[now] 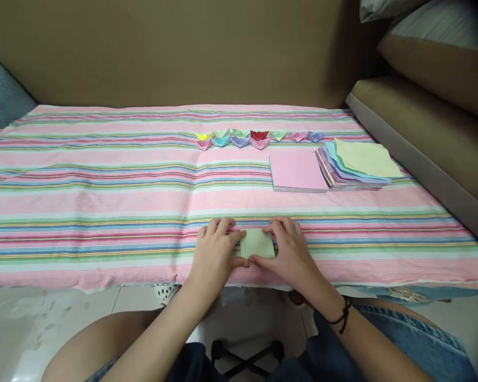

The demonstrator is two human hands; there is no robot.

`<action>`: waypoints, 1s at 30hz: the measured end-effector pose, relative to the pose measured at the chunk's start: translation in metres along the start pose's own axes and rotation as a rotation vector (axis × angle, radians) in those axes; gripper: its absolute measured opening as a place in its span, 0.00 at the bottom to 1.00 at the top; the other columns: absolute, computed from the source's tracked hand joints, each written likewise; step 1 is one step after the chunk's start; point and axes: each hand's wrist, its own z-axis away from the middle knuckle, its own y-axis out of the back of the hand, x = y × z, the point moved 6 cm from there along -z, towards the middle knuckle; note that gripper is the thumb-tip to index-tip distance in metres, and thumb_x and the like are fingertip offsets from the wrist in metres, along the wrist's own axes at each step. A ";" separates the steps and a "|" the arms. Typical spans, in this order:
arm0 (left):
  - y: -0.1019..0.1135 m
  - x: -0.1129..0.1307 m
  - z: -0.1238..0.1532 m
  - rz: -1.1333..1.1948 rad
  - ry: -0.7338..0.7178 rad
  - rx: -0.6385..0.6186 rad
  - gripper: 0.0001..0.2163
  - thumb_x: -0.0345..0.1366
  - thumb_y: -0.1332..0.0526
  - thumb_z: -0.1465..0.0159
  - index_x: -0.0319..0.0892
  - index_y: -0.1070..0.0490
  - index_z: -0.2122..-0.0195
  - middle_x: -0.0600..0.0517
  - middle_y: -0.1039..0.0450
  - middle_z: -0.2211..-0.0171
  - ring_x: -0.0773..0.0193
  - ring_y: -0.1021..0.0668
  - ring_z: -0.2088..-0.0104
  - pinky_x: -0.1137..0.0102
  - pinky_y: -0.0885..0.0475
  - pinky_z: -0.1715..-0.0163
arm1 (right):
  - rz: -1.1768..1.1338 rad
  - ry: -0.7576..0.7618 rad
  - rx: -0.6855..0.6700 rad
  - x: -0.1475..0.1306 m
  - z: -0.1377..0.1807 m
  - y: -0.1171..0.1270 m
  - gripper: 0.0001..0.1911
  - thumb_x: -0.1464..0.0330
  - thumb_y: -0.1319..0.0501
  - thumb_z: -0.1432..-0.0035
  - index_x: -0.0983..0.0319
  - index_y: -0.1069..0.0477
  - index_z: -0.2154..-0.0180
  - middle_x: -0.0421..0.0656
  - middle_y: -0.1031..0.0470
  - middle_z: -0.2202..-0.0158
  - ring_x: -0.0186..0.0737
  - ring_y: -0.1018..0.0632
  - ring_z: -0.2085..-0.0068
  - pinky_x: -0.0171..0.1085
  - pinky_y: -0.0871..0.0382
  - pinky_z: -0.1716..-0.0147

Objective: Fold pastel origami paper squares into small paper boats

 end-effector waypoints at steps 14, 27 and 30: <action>0.002 0.005 -0.003 -0.031 0.037 -0.041 0.24 0.43 0.27 0.56 0.49 0.28 0.56 0.48 0.34 0.50 0.49 0.32 0.52 0.58 0.35 0.59 | 0.003 0.010 -0.020 0.001 0.002 -0.001 0.28 0.58 0.30 0.63 0.61 0.36 0.61 0.49 0.36 0.57 0.53 0.34 0.54 0.48 0.36 0.56; 0.001 0.007 -0.003 -0.086 0.062 -0.082 0.24 0.41 0.28 0.54 0.48 0.30 0.56 0.47 0.34 0.49 0.48 0.33 0.51 0.58 0.35 0.59 | -0.206 0.036 -0.233 0.021 -0.001 0.005 0.25 0.71 0.32 0.56 0.58 0.36 0.55 0.46 0.36 0.50 0.51 0.36 0.47 0.49 0.38 0.50; 0.000 0.007 -0.003 -0.086 0.050 -0.075 0.24 0.42 0.28 0.54 0.48 0.30 0.56 0.47 0.35 0.48 0.48 0.33 0.51 0.58 0.36 0.59 | -0.266 0.074 -0.267 0.023 0.000 0.011 0.24 0.73 0.34 0.53 0.58 0.37 0.53 0.47 0.36 0.48 0.50 0.37 0.44 0.51 0.40 0.47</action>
